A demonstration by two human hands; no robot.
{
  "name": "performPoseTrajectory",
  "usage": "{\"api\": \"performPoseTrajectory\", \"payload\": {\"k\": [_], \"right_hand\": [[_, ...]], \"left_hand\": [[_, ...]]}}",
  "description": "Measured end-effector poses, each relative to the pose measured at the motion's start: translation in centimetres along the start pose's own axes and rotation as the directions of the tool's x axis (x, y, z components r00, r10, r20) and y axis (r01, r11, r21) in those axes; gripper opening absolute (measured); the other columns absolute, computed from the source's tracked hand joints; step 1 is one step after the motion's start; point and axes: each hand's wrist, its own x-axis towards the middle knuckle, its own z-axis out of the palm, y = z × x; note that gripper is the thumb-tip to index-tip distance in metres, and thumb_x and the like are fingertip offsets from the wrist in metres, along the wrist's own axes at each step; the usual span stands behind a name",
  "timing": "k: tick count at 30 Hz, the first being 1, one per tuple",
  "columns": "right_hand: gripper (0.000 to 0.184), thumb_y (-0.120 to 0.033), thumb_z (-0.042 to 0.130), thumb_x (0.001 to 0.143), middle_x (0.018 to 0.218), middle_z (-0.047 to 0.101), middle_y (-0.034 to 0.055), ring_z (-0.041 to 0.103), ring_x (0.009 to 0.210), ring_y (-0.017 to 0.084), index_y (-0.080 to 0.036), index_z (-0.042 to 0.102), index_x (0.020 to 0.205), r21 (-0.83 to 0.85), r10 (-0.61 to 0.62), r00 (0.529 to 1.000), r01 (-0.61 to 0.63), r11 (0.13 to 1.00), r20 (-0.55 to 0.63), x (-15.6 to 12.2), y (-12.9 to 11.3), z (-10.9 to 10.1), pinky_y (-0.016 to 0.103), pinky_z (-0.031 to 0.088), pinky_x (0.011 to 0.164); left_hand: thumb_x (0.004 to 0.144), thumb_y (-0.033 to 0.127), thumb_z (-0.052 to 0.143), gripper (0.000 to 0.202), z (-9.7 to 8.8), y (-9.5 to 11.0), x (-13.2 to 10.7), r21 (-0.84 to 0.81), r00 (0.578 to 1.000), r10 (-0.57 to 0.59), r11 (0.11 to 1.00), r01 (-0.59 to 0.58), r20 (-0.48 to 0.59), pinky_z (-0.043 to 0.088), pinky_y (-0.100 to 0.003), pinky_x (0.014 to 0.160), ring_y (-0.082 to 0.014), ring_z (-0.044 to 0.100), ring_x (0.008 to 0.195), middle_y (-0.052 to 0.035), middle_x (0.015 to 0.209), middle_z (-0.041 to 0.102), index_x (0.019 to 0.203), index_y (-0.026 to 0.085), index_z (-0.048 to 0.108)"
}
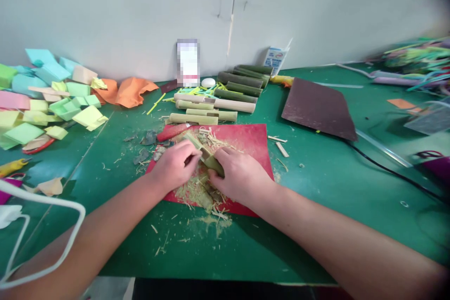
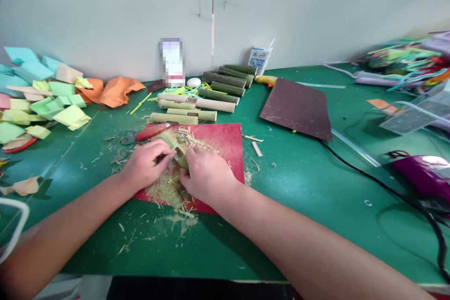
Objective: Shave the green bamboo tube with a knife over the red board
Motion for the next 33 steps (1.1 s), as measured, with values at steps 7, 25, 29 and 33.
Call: {"api": "performPoseTrajectory", "payload": {"k": [7, 25, 29, 33], "right_hand": [[0.013, -0.031, 0.049, 0.078, 0.078, 0.059, 0.0038, 0.053, 0.068, 0.016, -0.018, 0.053, 0.077, 0.015, 0.023, 0.999, -0.023, 1.0, 0.03, 0.0, 0.1, -0.4, 0.029, 0.032, 0.056], [0.01, -0.027, 0.051, 0.078, 0.082, 0.058, 0.0049, 0.055, 0.071, 0.016, -0.018, 0.053, 0.08, -0.017, 0.016, 1.0, -0.016, 1.0, -0.014, 0.1, 0.1, -0.6, 0.028, 0.036, 0.06], [0.009, -0.026, 0.053, 0.077, 0.08, 0.058, 0.0046, 0.054, 0.069, 0.016, -0.017, 0.053, 0.078, -0.012, 0.007, 1.0, -0.007, 1.0, -0.019, 0.2, 0.2, -0.5, 0.028, 0.036, 0.059], [0.011, -0.028, 0.051, 0.078, 0.078, 0.057, 0.0043, 0.054, 0.067, 0.015, -0.017, 0.053, 0.076, -0.019, 0.016, 1.0, -0.016, 1.0, -0.02, 0.2, 0.2, -0.5, 0.028, 0.035, 0.058]], "left_hand": [[0.081, 0.014, 0.059, 0.009, -0.8, -0.9, 0.1, 0.081, 0.974, -0.051, 0.994, 0.071, -0.223, 0.05, -0.026, 0.071, -0.0125, 0.061, 0.074, -0.0036, 0.083, 0.066, 0.089, 0.015, 0.062], [0.085, 0.018, 0.054, 0.013, 0.3, -1.4, 0.7, 0.01, 0.99, -0.041, 0.999, 0.042, -0.135, 0.049, -0.029, 0.07, -0.0144, 0.059, 0.074, -0.0047, 0.077, 0.062, 0.074, 0.014, 0.059], [0.086, 0.018, 0.053, 0.014, 0.3, -1.5, 0.7, -0.003, 0.997, -0.02, 1.0, 0.02, -0.079, 0.048, -0.029, 0.069, -0.0137, 0.058, 0.071, -0.0048, 0.076, 0.061, 0.073, 0.014, 0.058], [0.085, 0.018, 0.053, 0.014, 0.3, -1.5, 0.8, 0.03, 0.989, -0.016, 0.999, 0.02, -0.148, 0.048, -0.03, 0.071, -0.0141, 0.058, 0.072, -0.004, 0.075, 0.061, 0.072, 0.015, 0.058]]}}
